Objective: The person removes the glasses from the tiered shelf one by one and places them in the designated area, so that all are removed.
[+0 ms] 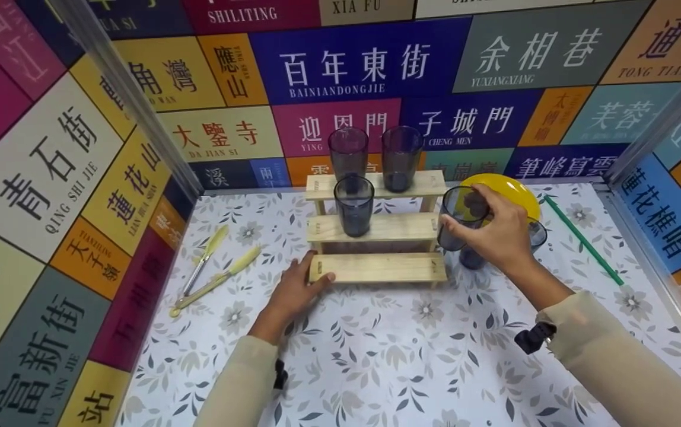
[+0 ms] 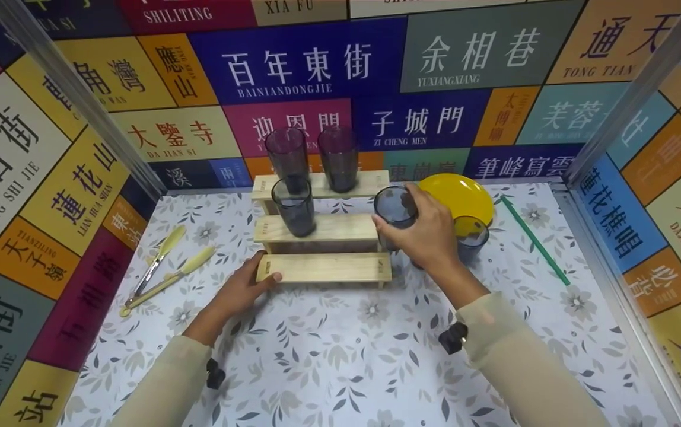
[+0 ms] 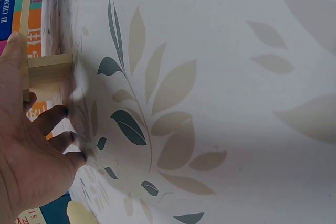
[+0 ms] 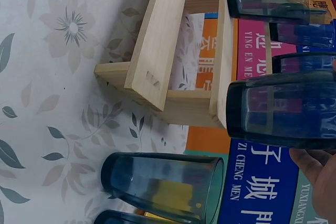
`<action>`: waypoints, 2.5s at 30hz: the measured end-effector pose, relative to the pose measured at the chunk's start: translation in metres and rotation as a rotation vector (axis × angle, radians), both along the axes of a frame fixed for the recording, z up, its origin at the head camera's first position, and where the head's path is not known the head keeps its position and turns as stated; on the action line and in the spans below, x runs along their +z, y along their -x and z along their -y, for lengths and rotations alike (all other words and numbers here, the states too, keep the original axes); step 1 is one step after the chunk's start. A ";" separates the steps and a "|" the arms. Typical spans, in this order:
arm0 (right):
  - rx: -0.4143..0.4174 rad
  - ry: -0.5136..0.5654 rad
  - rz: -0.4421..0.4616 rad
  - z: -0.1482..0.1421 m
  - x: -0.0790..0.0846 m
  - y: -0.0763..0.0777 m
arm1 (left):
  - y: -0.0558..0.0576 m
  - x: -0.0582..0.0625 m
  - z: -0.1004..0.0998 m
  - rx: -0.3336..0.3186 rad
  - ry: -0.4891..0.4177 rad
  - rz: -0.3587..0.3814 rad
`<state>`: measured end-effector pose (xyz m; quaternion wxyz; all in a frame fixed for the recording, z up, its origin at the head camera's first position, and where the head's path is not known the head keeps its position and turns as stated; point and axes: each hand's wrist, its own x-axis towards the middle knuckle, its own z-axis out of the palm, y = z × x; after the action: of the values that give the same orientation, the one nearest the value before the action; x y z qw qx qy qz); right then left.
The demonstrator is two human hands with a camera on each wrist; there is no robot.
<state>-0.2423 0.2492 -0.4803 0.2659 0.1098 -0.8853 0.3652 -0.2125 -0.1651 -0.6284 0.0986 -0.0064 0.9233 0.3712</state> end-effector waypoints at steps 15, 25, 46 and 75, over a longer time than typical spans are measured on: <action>-0.013 -0.018 0.041 -0.011 -0.002 -0.011 | 0.001 0.001 0.001 -0.001 -0.018 0.002; -0.007 -0.027 0.054 -0.023 -0.007 -0.018 | -0.001 0.002 0.000 0.007 -0.013 0.017; -0.003 -0.047 0.077 -0.042 -0.022 -0.036 | 0.000 0.000 0.001 0.008 -0.015 0.022; -0.018 -0.041 0.053 -0.070 -0.069 -0.061 | 0.002 -0.005 0.002 -0.002 -0.025 0.014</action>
<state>-0.1815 0.3196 -0.5491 0.2436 0.0973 -0.9003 0.3475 -0.2141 -0.1674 -0.6331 0.1055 -0.0068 0.9178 0.3828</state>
